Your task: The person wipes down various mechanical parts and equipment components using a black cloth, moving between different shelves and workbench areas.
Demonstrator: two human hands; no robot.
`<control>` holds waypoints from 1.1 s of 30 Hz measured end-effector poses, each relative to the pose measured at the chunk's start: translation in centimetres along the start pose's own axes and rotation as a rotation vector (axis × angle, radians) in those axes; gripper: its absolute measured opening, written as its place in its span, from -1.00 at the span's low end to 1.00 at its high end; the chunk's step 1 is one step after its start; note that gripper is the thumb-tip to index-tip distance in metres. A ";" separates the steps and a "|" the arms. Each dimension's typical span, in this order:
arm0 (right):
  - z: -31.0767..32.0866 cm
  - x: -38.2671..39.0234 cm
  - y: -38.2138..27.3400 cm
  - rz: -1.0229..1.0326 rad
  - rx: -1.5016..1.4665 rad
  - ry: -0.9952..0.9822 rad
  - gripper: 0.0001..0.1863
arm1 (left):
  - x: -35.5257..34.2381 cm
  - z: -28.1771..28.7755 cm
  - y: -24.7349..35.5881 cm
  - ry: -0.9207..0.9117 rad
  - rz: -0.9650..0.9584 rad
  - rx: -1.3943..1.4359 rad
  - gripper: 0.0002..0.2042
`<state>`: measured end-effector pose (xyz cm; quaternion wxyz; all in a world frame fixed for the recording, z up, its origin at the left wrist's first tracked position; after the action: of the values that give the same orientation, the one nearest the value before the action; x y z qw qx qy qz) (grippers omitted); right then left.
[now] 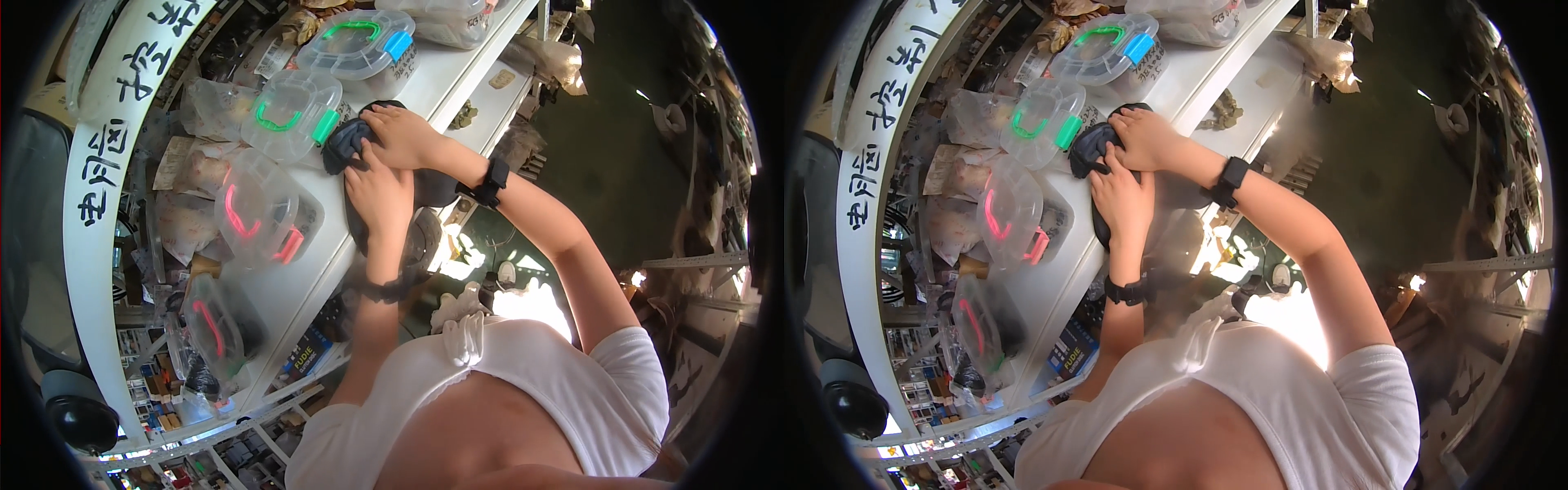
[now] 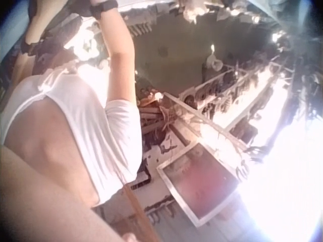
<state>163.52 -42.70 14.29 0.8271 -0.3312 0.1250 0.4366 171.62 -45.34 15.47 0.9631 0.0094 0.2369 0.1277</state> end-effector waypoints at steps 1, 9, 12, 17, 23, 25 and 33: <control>0.2 0.6 -0.2 0.010 0.003 0.004 -0.41 | 0.7 0.6 0.0 0.011 -0.015 -0.003 -0.41; 0.5 5.2 -8.3 0.225 -0.129 0.215 -0.50 | 7.9 3.2 -4.2 0.137 0.000 0.031 -0.58; -0.8 5.1 -10.4 0.227 -0.210 0.154 -0.49 | 9.5 4.1 -6.0 0.198 0.050 0.042 -0.63; -1.5 5.3 -12.2 0.275 -0.221 0.248 -0.53 | 10.5 4.3 -7.6 0.209 0.064 0.042 -0.65; -0.4 6.9 -9.8 0.152 -0.192 0.364 -0.53 | 8.9 4.7 -5.3 0.353 -0.077 0.159 -0.79; 0.9 7.1 -8.0 0.113 -0.128 0.383 -0.54 | 7.7 3.8 -3.7 0.398 -0.138 0.160 -0.79; 5.8 5.2 3.7 -0.145 0.227 0.314 -0.53 | -1.3 -1.7 6.3 0.246 -0.271 0.104 -0.62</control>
<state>163.05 -34.10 14.42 0.8587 -0.3081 0.2765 0.3022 168.23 -39.64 15.03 0.9335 0.0116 0.3580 -0.0154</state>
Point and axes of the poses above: each hand's wrist, its own x-axis away from the middle knuckle, its own z-axis out of the back of the hand, y = z × x, the point moved 9 cm from there along -x, towards the middle knuckle, and after that the axes turned 4 degrees about z, right-handed, at the moved point
